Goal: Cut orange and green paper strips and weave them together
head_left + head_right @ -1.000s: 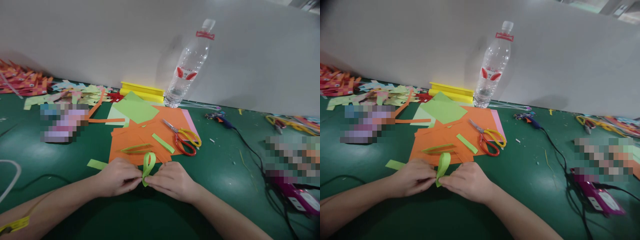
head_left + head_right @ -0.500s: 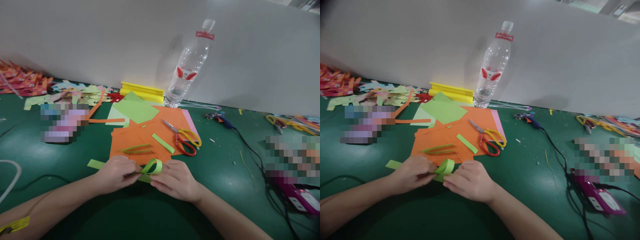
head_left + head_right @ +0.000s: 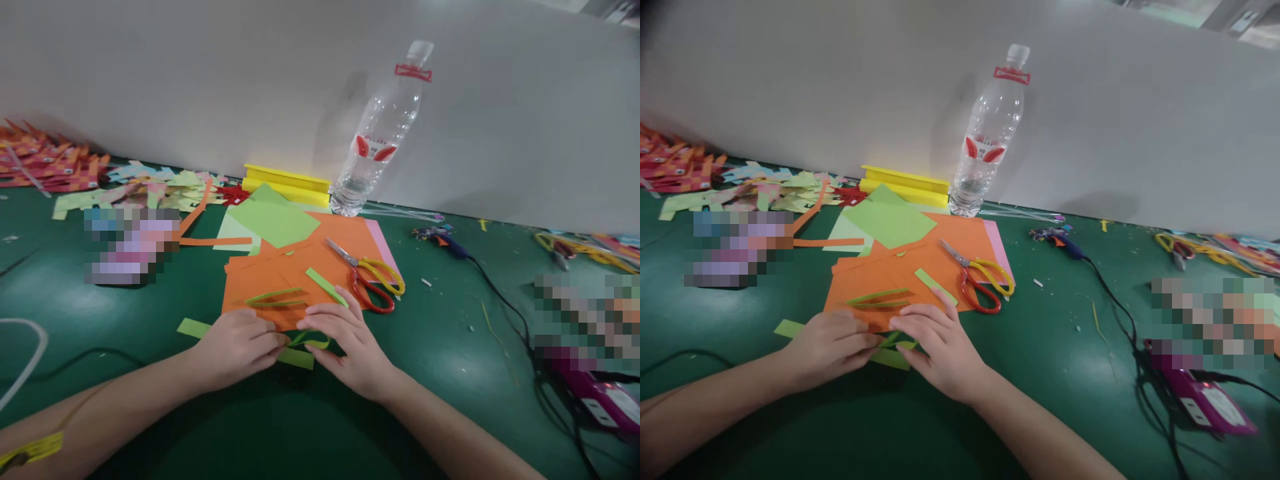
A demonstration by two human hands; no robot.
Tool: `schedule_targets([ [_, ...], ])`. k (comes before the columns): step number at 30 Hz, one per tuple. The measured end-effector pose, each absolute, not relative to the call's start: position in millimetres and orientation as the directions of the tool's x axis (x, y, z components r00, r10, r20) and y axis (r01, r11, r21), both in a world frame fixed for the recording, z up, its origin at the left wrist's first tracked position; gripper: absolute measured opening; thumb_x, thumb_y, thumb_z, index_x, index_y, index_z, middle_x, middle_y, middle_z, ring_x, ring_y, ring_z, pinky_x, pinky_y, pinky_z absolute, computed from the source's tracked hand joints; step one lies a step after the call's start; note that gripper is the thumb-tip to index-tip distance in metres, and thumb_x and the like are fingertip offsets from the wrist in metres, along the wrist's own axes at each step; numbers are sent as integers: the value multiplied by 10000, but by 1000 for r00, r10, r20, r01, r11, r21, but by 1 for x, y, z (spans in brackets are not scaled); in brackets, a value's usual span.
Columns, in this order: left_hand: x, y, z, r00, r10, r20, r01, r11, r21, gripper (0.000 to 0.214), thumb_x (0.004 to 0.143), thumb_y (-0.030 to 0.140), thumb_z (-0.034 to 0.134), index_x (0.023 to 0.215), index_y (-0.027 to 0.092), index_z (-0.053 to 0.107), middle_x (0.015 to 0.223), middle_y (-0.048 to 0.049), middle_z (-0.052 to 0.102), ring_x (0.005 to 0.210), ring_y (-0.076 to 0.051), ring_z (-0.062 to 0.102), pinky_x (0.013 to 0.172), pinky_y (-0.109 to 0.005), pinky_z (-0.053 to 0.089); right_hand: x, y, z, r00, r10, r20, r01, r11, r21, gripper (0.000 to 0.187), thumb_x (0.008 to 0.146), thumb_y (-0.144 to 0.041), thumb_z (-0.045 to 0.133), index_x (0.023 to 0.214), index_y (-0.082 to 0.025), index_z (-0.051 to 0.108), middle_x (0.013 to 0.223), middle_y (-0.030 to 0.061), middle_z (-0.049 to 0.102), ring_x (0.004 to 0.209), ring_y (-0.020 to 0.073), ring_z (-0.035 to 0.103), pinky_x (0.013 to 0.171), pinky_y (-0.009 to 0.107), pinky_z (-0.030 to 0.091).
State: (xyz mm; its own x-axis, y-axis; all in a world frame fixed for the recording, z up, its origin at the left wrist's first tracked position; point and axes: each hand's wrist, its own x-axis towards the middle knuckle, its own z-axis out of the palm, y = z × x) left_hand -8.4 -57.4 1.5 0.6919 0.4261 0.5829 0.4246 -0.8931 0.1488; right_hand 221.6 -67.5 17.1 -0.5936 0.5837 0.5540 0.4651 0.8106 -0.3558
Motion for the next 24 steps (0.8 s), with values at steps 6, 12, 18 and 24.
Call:
schedule_targets([
  [6,-12,-55,5,625,504,596,487,-848,207,158,892,238,532,779,196,634,570,33,576,501,-102,528,518,-236,359,225,-65,16,-495,624,604,477,777,-411,374,815,-109,614,1137,-271,517,814,-41,718,814,160,642,1088,514,237],
  [12,-15,-52,7,543,578,609,474,-810,347,111,875,219,569,803,179,644,669,5,577,577,-101,531,570,-226,389,225,-63,19,-422,710,564,474,703,-530,149,808,-185,650,928,-269,624,779,-27,690,768,161,641,1054,517,284],
  [18,-16,-52,1,543,676,498,435,-734,522,162,879,248,569,789,150,661,720,-21,534,583,-100,518,527,-202,410,225,-61,18,-391,773,499,408,632,-659,72,798,-200,671,835,-258,650,774,-17,683,756,160,636,1033,496,310],
  [24,-17,-50,6,534,687,492,389,-717,578,175,887,261,569,818,155,690,716,-22,544,586,-98,529,526,-197,412,225,-60,15,-385,816,431,410,570,-712,68,781,-234,690,763,-241,624,729,-21,663,732,156,626,1021,493,312],
])
